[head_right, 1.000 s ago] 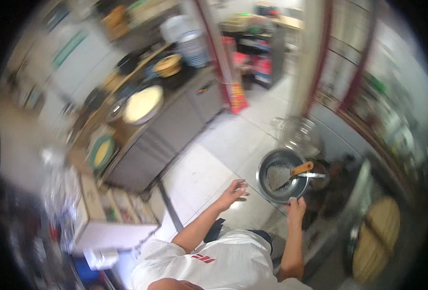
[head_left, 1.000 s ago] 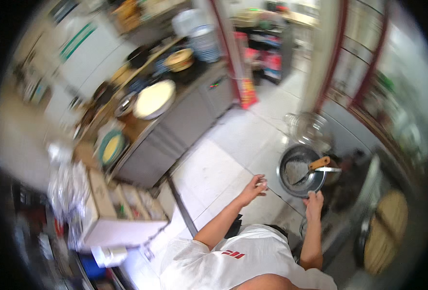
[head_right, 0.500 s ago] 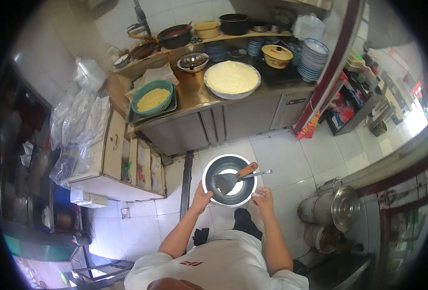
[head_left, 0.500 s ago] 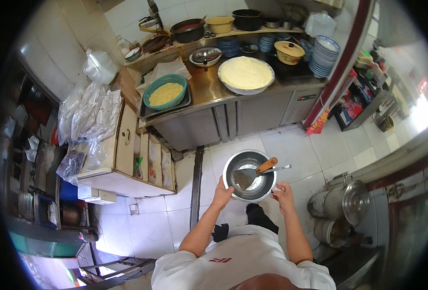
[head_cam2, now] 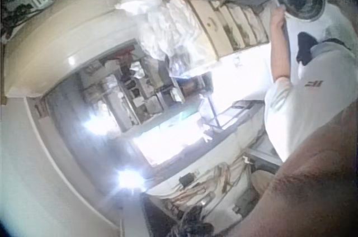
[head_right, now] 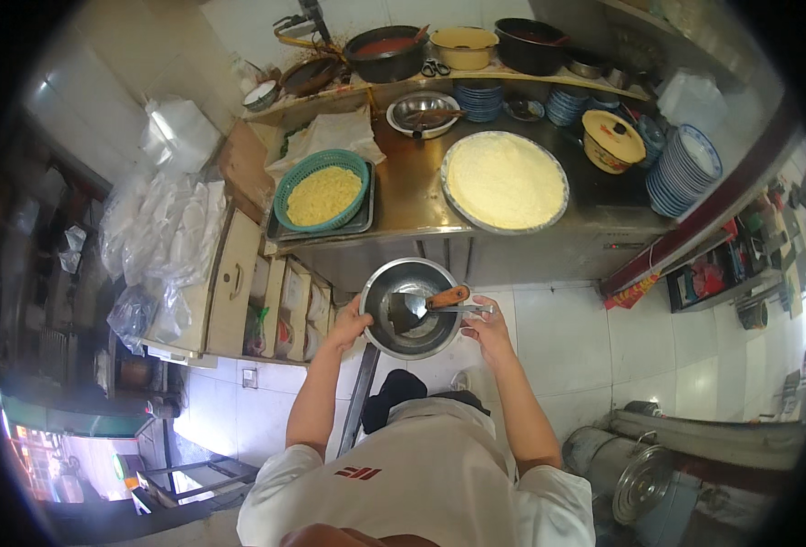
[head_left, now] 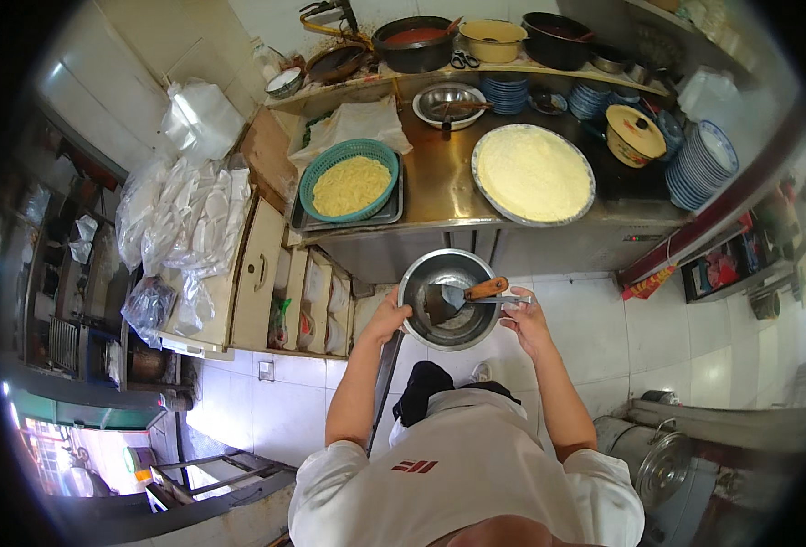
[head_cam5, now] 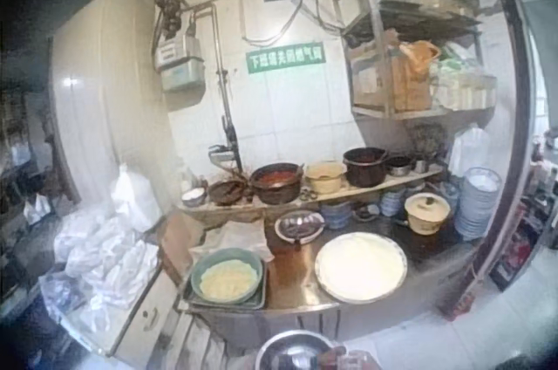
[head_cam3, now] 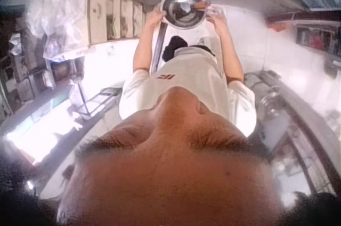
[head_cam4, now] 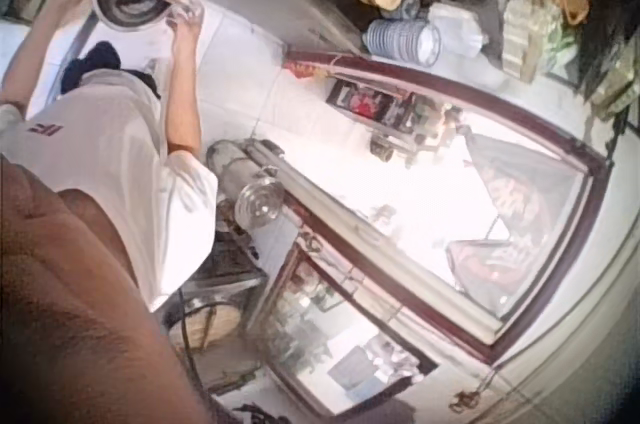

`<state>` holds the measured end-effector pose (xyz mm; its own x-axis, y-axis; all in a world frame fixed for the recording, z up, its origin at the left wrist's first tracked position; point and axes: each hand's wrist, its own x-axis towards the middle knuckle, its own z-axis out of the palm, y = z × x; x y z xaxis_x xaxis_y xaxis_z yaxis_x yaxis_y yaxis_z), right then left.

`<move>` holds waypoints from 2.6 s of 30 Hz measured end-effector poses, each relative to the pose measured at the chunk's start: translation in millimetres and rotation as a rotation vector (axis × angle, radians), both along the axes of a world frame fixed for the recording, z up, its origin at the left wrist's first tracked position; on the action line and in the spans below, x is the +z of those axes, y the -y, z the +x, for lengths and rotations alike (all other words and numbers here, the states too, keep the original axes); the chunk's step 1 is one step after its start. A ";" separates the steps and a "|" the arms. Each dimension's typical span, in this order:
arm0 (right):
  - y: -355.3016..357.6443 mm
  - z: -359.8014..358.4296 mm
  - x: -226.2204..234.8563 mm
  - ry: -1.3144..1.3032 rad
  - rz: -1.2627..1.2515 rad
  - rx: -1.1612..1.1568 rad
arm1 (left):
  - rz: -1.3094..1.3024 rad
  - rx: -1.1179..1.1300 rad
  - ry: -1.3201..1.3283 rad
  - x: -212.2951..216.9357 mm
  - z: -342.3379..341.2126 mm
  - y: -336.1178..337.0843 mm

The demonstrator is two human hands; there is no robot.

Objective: The person scoops white powder into a large bowl, pours liquid from a bottle into a smaller bowl containing some of the powder, and then stirs the mixture with a utensil while adding water at a sink.

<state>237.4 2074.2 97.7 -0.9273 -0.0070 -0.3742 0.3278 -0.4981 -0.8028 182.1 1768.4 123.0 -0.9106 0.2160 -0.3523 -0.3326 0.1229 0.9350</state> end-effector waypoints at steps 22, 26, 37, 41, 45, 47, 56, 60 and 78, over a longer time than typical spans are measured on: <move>36.0 -162.5 28.5 -0.066 0.602 -0.256 | -0.241 -0.635 -0.129 28.9 -289.1 -2.3; 29.4 -95.4 34.6 -0.032 0.847 -0.513 | -0.097 -0.851 -0.058 14.4 -277.4 -47.2; 130.5 262.0 32.6 0.266 0.769 -1.383 | 0.157 -1.507 0.024 -8.0 1.6 -192.1; 194.0 406.3 33.1 0.580 0.759 -1.578 | 0.092 -1.776 0.201 -7.8 166.2 -211.0; 262.8 533.9 44.8 0.823 0.822 -1.606 | -0.042 -1.972 0.197 -7.3 318.9 -187.4; 286.3 590.0 55.8 0.944 0.757 -1.626 | -0.078 -2.064 0.181 -16.7 385.1 -181.1; 334.2 788.1 7.2 0.915 0.705 -2.060 | -0.011 -2.322 0.322 -43.8 652.4 -202.0; 360.6 884.1 9.8 1.183 0.684 -2.182 | -0.163 -2.440 0.283 -85.5 792.1 -211.2; 460.7 1383.7 -70.1 1.892 0.455 -2.105 | -0.033 -2.493 0.527 -175.9 1149.1 -153.8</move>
<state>1621.1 1613.4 27.6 0.9993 0.0364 0.0035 0.0315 -0.8079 -0.5885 1331.2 1922.2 -52.9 0.9065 0.1990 -0.3724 0.2567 0.4406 0.8602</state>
